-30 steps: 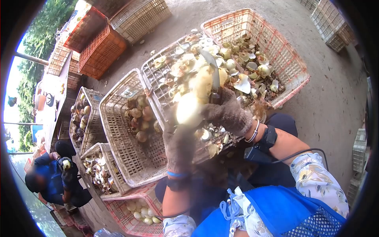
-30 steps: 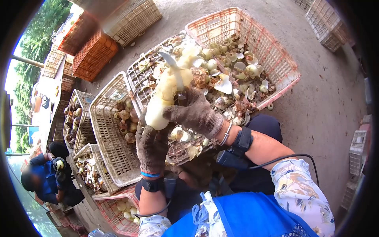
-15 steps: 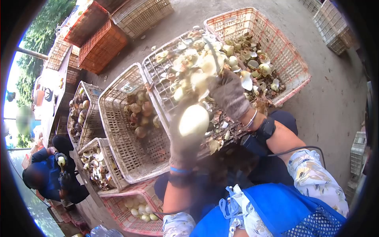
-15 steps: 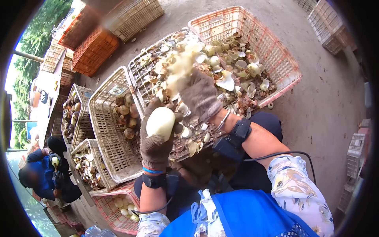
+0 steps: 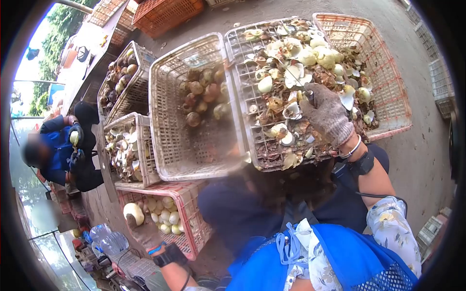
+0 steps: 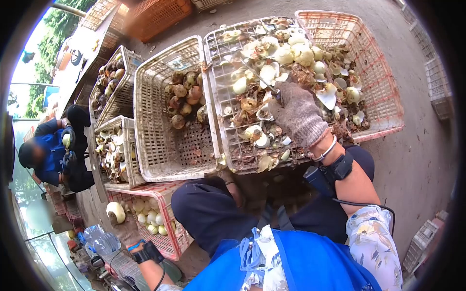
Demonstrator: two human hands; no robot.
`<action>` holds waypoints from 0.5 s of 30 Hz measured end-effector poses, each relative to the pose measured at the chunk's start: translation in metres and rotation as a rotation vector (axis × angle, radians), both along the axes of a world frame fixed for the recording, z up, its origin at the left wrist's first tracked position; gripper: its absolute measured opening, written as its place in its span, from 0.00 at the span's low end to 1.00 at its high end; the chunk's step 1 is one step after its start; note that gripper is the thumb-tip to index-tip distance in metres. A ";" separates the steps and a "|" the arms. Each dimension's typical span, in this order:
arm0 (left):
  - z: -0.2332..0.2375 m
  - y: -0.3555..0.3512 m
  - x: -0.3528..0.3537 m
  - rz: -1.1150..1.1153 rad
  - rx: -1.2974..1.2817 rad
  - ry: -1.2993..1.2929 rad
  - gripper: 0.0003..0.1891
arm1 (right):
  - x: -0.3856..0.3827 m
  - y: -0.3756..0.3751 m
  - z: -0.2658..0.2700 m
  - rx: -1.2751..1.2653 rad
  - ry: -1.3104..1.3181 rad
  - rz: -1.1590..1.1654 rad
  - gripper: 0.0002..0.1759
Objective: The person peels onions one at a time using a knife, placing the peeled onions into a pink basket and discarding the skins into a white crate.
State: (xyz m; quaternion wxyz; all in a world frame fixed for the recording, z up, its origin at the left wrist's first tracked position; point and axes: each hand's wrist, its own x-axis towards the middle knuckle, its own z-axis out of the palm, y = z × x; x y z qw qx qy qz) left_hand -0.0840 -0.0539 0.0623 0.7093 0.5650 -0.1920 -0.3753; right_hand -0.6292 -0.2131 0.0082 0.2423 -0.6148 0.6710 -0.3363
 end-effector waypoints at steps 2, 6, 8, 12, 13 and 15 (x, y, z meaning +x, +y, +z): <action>-0.018 0.036 0.054 0.029 0.305 -0.377 0.33 | 0.006 0.005 0.006 0.025 -0.021 0.008 0.21; -0.017 -0.037 0.005 -0.049 0.533 -0.859 0.32 | 0.014 0.003 0.016 0.083 -0.139 0.013 0.22; -0.036 -0.114 -0.011 -0.309 0.461 -0.711 0.31 | 0.017 0.000 0.020 0.122 -0.115 0.043 0.22; -0.097 -0.274 -0.103 -0.819 0.556 -0.674 0.26 | 0.012 -0.001 -0.005 0.176 -0.241 0.028 0.21; -0.125 -0.305 -0.120 -0.927 0.599 -0.785 0.24 | 0.011 -0.001 -0.010 0.045 -0.075 0.068 0.20; -0.211 -0.349 -0.130 -0.935 0.760 -0.655 0.16 | 0.010 0.000 -0.001 0.223 -0.139 -0.002 0.21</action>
